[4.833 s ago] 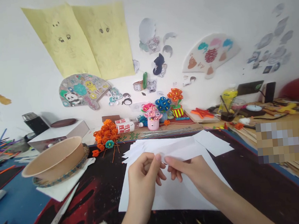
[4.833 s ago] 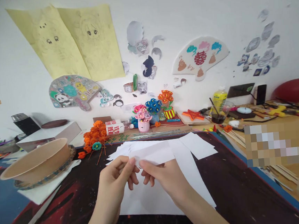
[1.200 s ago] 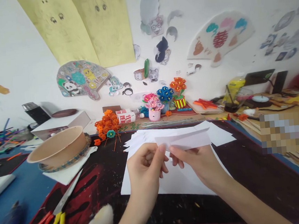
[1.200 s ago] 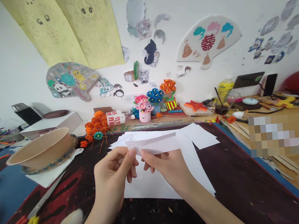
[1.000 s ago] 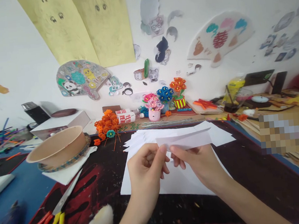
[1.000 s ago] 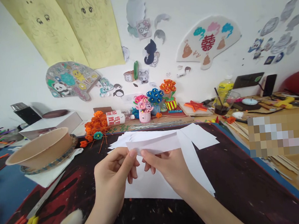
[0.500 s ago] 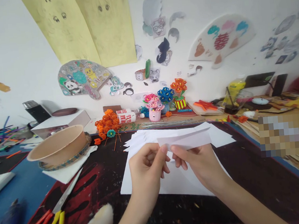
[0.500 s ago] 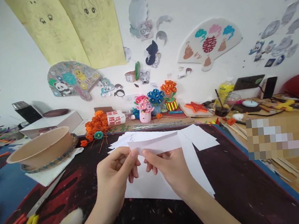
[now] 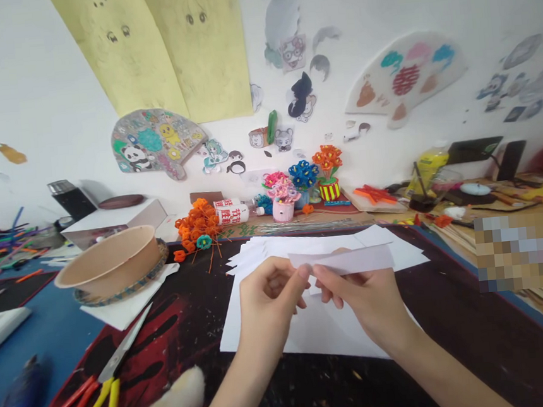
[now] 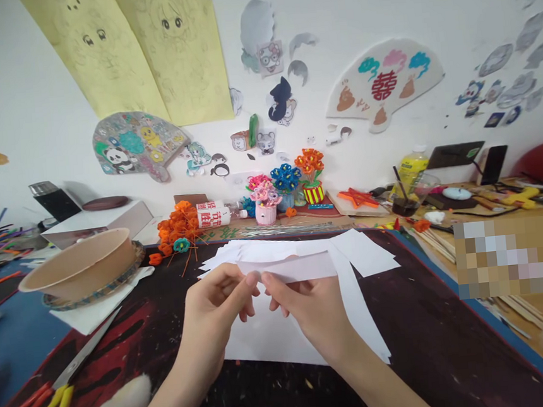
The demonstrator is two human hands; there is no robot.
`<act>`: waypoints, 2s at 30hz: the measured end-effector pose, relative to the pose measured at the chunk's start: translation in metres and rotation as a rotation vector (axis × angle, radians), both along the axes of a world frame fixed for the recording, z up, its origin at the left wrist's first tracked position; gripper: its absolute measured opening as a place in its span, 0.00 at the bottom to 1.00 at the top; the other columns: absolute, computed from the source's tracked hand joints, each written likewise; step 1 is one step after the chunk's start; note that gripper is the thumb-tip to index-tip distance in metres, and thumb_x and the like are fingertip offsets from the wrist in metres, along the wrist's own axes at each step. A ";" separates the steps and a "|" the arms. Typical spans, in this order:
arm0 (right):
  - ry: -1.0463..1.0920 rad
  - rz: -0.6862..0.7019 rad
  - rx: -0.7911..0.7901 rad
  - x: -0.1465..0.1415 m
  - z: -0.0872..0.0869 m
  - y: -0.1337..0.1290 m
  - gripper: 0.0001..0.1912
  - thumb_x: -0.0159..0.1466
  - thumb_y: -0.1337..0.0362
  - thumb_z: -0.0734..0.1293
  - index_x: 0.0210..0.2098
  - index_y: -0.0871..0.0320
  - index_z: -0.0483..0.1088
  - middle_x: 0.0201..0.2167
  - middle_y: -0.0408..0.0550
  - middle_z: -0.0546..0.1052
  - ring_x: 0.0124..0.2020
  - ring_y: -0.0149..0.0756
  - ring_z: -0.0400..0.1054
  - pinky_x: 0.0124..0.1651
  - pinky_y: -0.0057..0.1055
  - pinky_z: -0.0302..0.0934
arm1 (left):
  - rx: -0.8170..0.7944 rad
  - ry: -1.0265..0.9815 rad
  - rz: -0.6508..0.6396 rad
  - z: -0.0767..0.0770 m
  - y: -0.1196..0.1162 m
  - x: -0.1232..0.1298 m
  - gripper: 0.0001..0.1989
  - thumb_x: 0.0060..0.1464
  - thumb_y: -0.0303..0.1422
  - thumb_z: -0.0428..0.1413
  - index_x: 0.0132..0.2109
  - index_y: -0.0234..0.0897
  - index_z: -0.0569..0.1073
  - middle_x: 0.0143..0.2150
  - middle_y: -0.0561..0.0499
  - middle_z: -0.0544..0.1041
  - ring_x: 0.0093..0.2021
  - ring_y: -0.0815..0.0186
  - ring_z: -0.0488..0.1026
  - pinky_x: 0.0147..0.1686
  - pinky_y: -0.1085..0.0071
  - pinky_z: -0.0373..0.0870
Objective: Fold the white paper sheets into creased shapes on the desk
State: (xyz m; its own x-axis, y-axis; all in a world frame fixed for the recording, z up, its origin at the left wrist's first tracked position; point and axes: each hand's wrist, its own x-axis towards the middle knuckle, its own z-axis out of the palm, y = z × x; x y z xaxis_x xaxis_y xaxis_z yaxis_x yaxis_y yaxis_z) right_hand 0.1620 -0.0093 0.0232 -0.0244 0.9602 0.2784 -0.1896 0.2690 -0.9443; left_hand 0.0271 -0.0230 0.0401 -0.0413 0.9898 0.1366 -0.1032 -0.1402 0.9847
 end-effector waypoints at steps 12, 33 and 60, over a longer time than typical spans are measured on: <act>-0.022 -0.039 0.015 0.001 0.003 0.001 0.10 0.57 0.60 0.73 0.23 0.57 0.72 0.18 0.41 0.72 0.17 0.28 0.65 0.16 0.24 0.58 | -0.006 -0.040 -0.036 -0.001 0.000 0.000 0.13 0.54 0.38 0.60 0.28 0.34 0.73 0.22 0.55 0.71 0.19 0.75 0.64 0.19 0.78 0.60; -0.140 -0.102 0.138 0.001 -0.005 -0.003 0.05 0.59 0.65 0.71 0.26 0.55 0.76 0.22 0.40 0.76 0.18 0.25 0.67 0.18 0.19 0.61 | 0.058 -0.025 -0.120 0.002 0.000 -0.003 0.10 0.55 0.32 0.59 0.28 0.32 0.74 0.23 0.53 0.74 0.23 0.73 0.70 0.24 0.79 0.66; -0.036 -0.049 0.131 0.003 -0.001 0.001 0.10 0.58 0.67 0.71 0.21 0.58 0.72 0.17 0.38 0.71 0.15 0.24 0.63 0.16 0.20 0.58 | 0.072 -0.040 -0.191 -0.003 0.006 -0.013 0.10 0.55 0.33 0.60 0.28 0.32 0.77 0.25 0.49 0.76 0.24 0.70 0.70 0.26 0.75 0.67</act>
State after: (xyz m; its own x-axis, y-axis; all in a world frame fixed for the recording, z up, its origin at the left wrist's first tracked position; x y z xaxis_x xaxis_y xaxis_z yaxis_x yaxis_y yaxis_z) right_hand 0.1649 -0.0081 0.0219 0.0092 0.9159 0.4014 -0.1402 0.3986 -0.9064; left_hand 0.0144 -0.0174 0.0374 0.1396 0.9679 0.2091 -0.1734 -0.1840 0.9675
